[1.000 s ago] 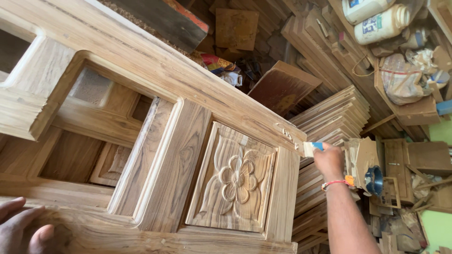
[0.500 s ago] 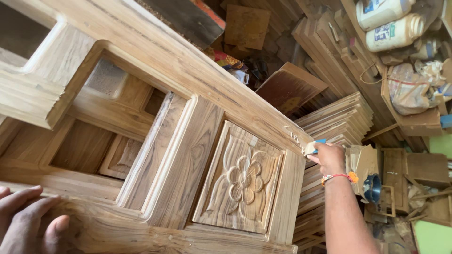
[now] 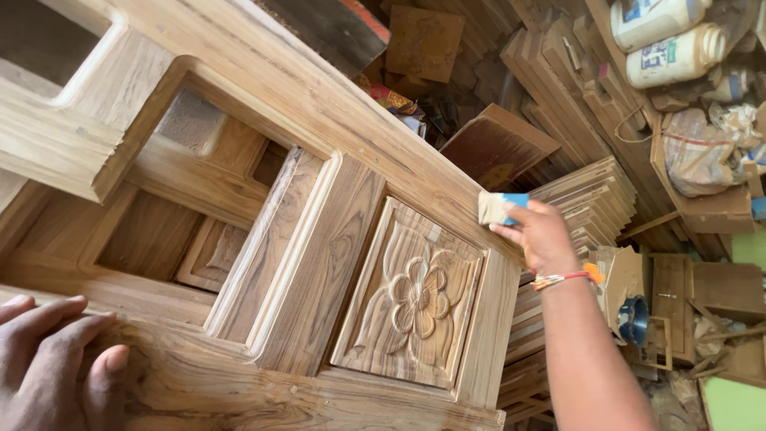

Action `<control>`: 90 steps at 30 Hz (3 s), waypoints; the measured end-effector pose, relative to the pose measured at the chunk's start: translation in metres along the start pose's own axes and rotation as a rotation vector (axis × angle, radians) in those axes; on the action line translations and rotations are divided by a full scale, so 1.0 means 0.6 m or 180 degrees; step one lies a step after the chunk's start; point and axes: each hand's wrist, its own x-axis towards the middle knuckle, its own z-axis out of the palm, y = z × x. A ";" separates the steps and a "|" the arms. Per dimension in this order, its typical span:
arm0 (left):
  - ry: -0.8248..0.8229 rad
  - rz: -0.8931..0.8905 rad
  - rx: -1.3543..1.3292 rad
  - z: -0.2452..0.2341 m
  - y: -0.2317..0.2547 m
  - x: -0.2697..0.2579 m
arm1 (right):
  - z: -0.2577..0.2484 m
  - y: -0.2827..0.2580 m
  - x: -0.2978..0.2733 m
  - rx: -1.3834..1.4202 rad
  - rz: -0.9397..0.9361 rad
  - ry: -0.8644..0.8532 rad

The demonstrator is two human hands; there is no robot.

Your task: The person sands the surfaces and edges of a carved wooden door panel using a small piece of sandpaper held by hand.

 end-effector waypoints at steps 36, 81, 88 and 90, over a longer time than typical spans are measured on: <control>-0.0008 -0.0059 -0.0075 -0.010 0.014 0.010 | -0.041 0.072 -0.102 -0.2604 -0.0174 0.0103; 0.0047 -0.0019 -0.0281 0.001 -0.002 0.002 | -0.130 0.150 -0.028 -0.2504 -0.1079 0.0669; 0.0033 -0.0128 -0.0474 0.009 0.001 -0.003 | -0.140 0.168 -0.071 -0.2525 -0.1377 0.0206; 0.0048 -0.0074 -0.0373 0.007 0.003 0.001 | -0.139 0.145 -0.075 -0.2542 -0.0867 0.0310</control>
